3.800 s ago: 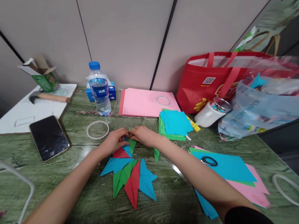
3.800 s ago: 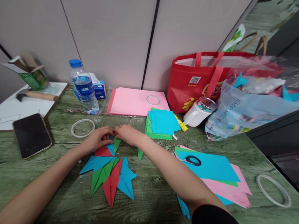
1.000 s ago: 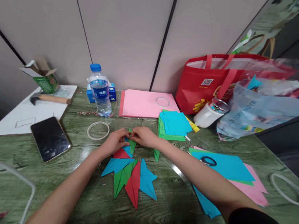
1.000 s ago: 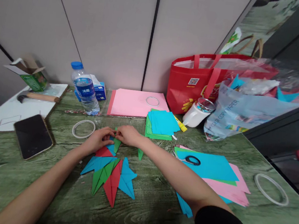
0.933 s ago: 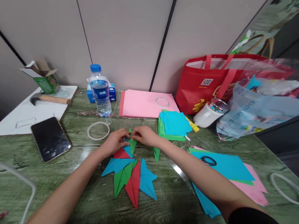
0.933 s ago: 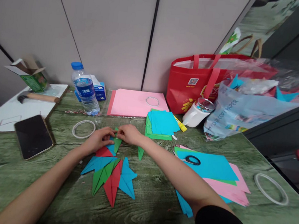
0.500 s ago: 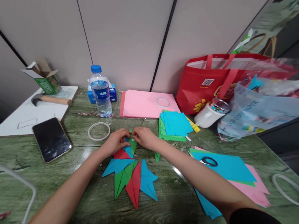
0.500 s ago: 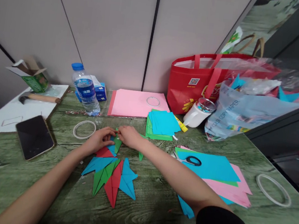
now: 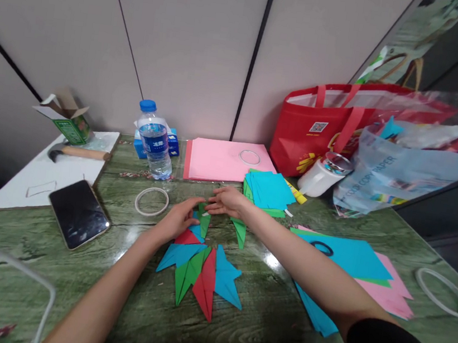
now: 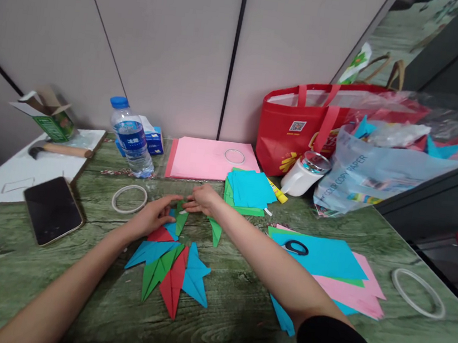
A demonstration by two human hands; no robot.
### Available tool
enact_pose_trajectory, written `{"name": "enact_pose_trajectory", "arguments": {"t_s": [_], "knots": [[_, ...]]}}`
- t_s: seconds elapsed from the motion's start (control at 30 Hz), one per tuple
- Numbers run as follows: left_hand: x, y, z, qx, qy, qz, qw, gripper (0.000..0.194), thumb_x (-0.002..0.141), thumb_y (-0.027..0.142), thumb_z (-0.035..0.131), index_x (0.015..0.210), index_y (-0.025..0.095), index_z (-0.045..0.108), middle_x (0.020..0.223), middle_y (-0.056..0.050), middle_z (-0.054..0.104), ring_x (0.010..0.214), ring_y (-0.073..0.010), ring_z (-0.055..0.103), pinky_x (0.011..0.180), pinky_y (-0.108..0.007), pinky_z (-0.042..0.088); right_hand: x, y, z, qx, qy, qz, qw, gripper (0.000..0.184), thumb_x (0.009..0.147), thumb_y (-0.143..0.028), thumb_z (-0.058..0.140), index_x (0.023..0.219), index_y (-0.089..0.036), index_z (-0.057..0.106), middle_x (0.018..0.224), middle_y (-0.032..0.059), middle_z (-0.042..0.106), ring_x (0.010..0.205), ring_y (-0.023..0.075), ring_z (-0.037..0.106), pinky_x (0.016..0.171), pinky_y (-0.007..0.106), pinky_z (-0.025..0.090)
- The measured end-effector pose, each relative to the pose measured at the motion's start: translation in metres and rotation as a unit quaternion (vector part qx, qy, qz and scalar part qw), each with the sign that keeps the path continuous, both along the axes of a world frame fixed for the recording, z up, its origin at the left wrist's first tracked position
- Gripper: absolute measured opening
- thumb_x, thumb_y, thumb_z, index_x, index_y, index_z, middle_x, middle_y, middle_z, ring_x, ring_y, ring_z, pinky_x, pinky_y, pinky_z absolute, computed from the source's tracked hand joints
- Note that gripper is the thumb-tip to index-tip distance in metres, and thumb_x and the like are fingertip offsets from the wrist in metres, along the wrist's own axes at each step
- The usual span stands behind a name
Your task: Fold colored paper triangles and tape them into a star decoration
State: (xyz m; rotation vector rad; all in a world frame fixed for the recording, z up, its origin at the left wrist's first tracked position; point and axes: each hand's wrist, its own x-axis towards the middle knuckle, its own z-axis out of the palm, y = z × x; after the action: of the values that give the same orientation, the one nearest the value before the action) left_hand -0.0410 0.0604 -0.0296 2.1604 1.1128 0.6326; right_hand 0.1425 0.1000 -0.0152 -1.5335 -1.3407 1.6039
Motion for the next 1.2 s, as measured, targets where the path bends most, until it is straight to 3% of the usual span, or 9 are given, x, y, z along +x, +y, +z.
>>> {"name": "enact_pose_trajectory", "arguments": {"t_s": [0.17,0.27,0.33,0.4,0.47,0.53,0.93,1.1,1.2], "knots": [[-0.001,0.0,-0.002,0.023,0.003,-0.006,1.0,0.042,0.071,0.005,0.062,0.11,0.018,0.055,0.109,-0.006,0.053,0.066,-0.0095,0.051,0.066,-0.025,0.045,0.0,-0.01,0.0,0.058,-0.012,0.035,0.998,0.014,0.073,-0.001,0.053,0.08,-0.014,0.055,0.074,0.0017,0.057,0.072,0.0161,0.066,0.07,0.033,0.053],[-0.001,0.001,-0.002,0.021,0.009,0.001,1.0,0.03,0.071,0.007,0.063,0.099,0.016,0.059,0.112,-0.007,0.051,0.065,-0.0089,0.052,0.067,-0.026,0.046,0.005,-0.018,0.003,0.145,-0.03,0.095,0.984,0.015,0.069,0.001,0.056,0.069,-0.014,0.06,0.083,0.0039,0.06,0.085,0.0171,0.06,0.081,0.033,0.047],[-0.002,0.002,-0.002,0.019,0.018,-0.003,1.0,0.026,0.07,0.008,0.064,0.095,0.016,0.06,0.113,-0.007,0.052,0.063,-0.0085,0.051,0.067,-0.027,0.047,0.009,-0.022,0.004,0.251,-0.078,0.174,0.949,0.014,0.07,-0.001,0.058,0.072,-0.014,0.064,0.094,0.0058,0.059,0.085,0.0157,0.057,0.082,0.031,0.045],[-0.002,0.003,-0.002,0.02,0.021,-0.001,1.0,0.026,0.07,0.008,0.065,0.095,0.016,0.06,0.115,-0.008,0.053,0.062,-0.0083,0.051,0.066,-0.027,0.048,0.011,-0.023,0.004,0.355,-0.146,0.243,0.891,0.011,0.074,-0.005,0.058,0.079,-0.012,0.065,0.099,0.0078,0.057,0.082,0.0146,0.056,0.08,0.03,0.044],[-0.003,0.003,-0.002,0.024,0.019,0.004,1.0,0.026,0.07,0.008,0.066,0.095,0.016,0.06,0.117,-0.009,0.053,0.062,-0.0084,0.051,0.066,-0.027,0.048,0.01,-0.024,0.003,0.407,-0.199,0.266,0.851,0.009,0.078,-0.007,0.057,0.083,-0.011,0.064,0.099,0.0089,0.056,0.083,0.0148,0.055,0.079,0.03,0.044],[-0.003,0.003,-0.002,0.027,0.017,0.002,0.999,0.026,0.07,0.009,0.066,0.095,0.015,0.06,0.117,-0.009,0.054,0.063,-0.0088,0.052,0.066,-0.028,0.049,0.008,-0.025,0.001,0.416,-0.231,0.265,0.839,0.007,0.08,-0.01,0.057,0.083,-0.011,0.063,0.099,0.0093,0.055,0.085,0.0155,0.054,0.08,0.031,0.043],[-0.005,0.007,-0.008,0.045,0.016,-0.008,0.999,0.023,0.072,0.014,0.064,0.095,0.016,0.06,0.118,-0.009,0.054,0.076,-0.0142,0.06,0.075,-0.033,0.052,0.0,-0.03,-0.005,0.387,-0.277,0.243,0.845,0.004,0.08,-0.012,0.059,0.077,-0.011,0.062,0.104,0.0109,0.05,0.089,0.0169,0.055,0.084,0.032,0.045],[-0.003,0.006,-0.005,0.04,0.016,-0.007,0.999,0.025,0.07,0.012,0.067,0.094,0.014,0.06,0.118,-0.01,0.054,0.079,-0.0153,0.06,0.078,-0.034,0.051,-0.004,-0.032,-0.004,0.388,-0.317,0.253,0.827,0.01,0.084,-0.009,0.051,0.085,-0.008,0.061,0.107,0.0135,0.049,0.089,0.017,0.057,0.085,0.033,0.045],[-0.003,0.006,-0.004,0.038,0.013,-0.007,0.999,0.025,0.069,0.01,0.066,0.093,0.014,0.06,0.116,-0.01,0.054,0.073,-0.0133,0.058,0.074,-0.033,0.051,-0.003,-0.032,-0.005,0.389,-0.317,0.24,0.831,0.012,0.085,-0.009,0.049,0.088,-0.006,0.06,0.109,0.0153,0.047,0.092,0.0176,0.058,0.088,0.033,0.044]]}}
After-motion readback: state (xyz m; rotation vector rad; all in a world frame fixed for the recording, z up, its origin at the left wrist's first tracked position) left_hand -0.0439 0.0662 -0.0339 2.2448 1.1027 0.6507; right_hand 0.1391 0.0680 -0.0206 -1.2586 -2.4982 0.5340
